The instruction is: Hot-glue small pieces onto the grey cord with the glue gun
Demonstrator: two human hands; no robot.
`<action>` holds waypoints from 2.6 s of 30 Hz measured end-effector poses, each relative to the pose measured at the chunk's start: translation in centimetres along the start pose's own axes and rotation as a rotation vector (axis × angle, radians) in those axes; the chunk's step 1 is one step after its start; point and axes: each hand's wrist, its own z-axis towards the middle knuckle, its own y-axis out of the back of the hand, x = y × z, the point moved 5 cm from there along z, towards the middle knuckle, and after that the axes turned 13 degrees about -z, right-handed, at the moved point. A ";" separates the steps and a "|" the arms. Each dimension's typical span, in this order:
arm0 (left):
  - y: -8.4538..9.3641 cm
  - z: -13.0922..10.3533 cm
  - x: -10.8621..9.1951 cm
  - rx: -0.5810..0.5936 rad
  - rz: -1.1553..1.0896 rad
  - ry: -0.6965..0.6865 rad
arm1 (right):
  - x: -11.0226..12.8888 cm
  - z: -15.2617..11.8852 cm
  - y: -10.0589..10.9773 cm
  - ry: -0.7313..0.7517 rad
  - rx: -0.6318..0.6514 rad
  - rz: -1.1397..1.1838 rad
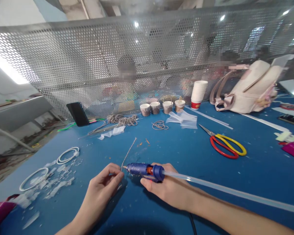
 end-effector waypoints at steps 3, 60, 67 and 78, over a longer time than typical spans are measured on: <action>-0.1 0.0 0.0 0.003 -0.004 0.002 | 0.1 0.0 -0.1 0.027 0.016 -0.007; -0.1 0.4 -0.3 0.002 0.049 -0.068 | 0.6 0.2 0.4 0.134 0.038 -0.008; -0.2 0.6 -0.1 0.019 0.060 -0.080 | -0.6 0.1 -0.7 0.111 0.048 -0.050; -0.3 0.6 -0.3 0.034 0.063 -0.102 | 0.0 0.4 -0.2 0.156 0.015 -0.014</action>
